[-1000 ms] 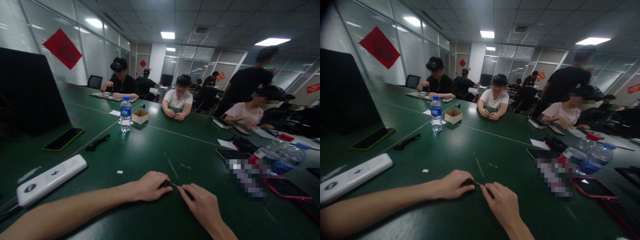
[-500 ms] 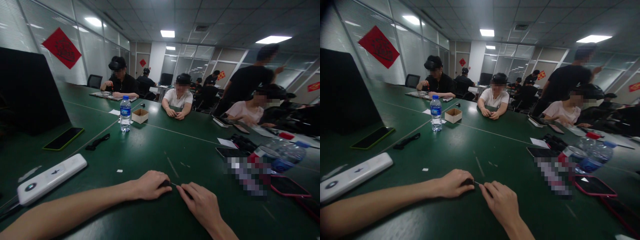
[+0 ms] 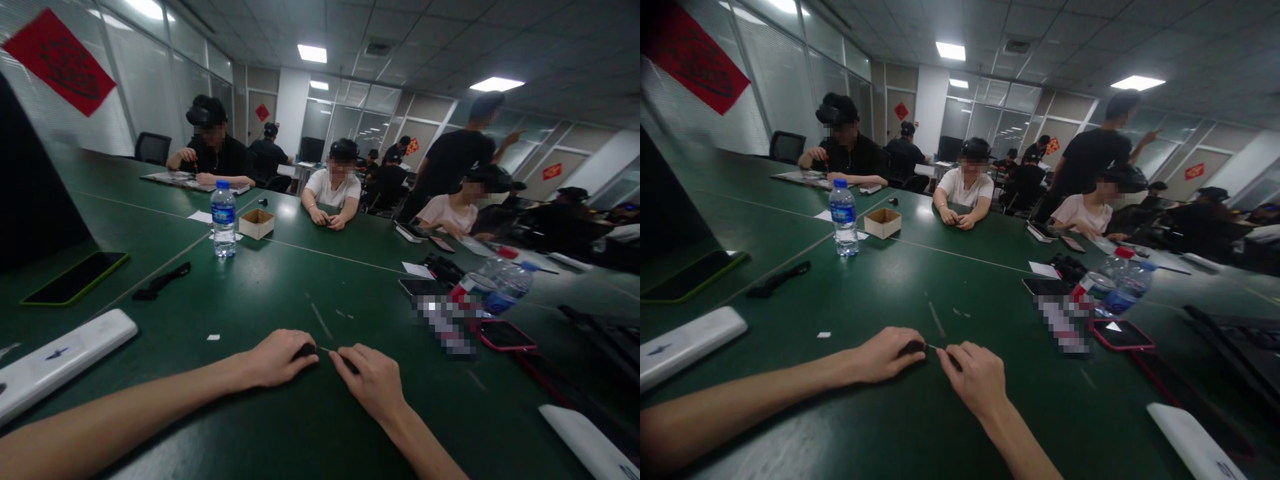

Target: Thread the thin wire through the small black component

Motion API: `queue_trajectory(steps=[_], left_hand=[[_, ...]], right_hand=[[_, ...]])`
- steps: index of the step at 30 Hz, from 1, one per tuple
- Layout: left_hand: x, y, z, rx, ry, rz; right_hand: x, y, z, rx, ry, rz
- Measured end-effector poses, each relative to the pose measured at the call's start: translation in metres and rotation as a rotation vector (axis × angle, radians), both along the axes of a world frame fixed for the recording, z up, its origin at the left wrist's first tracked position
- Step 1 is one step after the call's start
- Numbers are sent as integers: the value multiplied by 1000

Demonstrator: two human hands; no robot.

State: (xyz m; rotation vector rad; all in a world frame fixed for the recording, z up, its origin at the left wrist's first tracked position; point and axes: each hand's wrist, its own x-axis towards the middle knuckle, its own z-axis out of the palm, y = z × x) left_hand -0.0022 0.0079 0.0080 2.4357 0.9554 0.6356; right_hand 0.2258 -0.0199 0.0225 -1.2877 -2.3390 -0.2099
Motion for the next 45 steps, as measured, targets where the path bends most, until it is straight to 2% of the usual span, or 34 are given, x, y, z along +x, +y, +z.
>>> queue_trajectory(steps=[13,25,34,38,45], left_hand=[[0,0,2,-13,4,6],[0,-1,3,12,1,3],[-1,-1,13,-8,29,1],[0,-2,10,-2,18,8],[1,-1,7,46,66,5]], right_hand=[[-1,-1,2,18,-70,32],[-4,-2,3,26,-42,11],[-3,1,5,24,-2,16],[-3,2,5,22,2,15],[-4,-1,8,147,-79,34]])
